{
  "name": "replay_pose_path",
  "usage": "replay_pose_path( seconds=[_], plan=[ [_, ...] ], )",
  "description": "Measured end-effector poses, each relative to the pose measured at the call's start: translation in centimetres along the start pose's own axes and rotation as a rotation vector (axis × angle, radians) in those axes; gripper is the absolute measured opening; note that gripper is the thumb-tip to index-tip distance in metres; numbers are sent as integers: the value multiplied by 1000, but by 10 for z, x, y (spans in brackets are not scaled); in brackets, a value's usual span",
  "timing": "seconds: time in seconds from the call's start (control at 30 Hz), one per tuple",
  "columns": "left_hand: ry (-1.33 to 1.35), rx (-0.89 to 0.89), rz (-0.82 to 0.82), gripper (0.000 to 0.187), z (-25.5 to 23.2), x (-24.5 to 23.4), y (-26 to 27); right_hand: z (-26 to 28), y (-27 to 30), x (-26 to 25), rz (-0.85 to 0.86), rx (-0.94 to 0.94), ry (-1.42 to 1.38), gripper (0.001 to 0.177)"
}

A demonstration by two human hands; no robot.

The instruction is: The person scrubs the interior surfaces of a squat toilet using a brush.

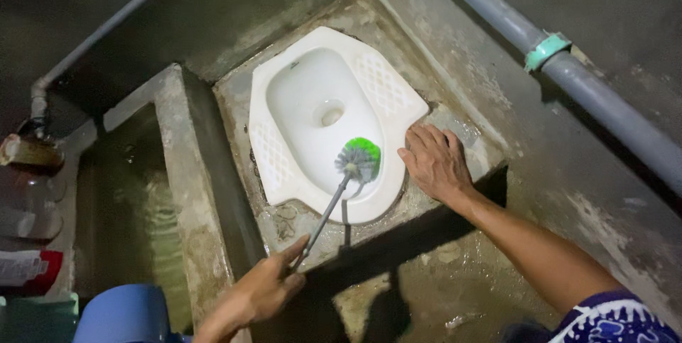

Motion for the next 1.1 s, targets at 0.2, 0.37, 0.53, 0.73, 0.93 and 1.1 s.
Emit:
replay_pose_path(
  seconds=[0.2,0.37,0.53,0.73,0.93,1.1],
  plan=[
    [-39,148,-133,71,-12,-9,-57,0,-2,-1,53,36,-35,50],
    [116,-30,-245,72,-30,-28,-115,1,-1,-3,74,44,-41,51],
    [75,-86,-103,74,-21,-8,-73,-1,-4,0,98,67,-34,53],
    [-160,53,20,76,16,16,17,-4,-2,5,108,82,-19,54],
    [1,22,-124,75,-3,-9,-74,-3,-1,4,71,44,-16,55],
    [60,-46,-186,61,-35,-18,-109,-4,-3,3,63,40,-55,55]
  ],
)
Point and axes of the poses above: each hand's wrist, its own y-axis away from the middle knuckle, its own x-axis out of the palm, z = x × y, the point moved 10 cm from there along -y, towards the middle knuckle, and after that the axes turned 14 degrees about x, right-handed, at the moved point
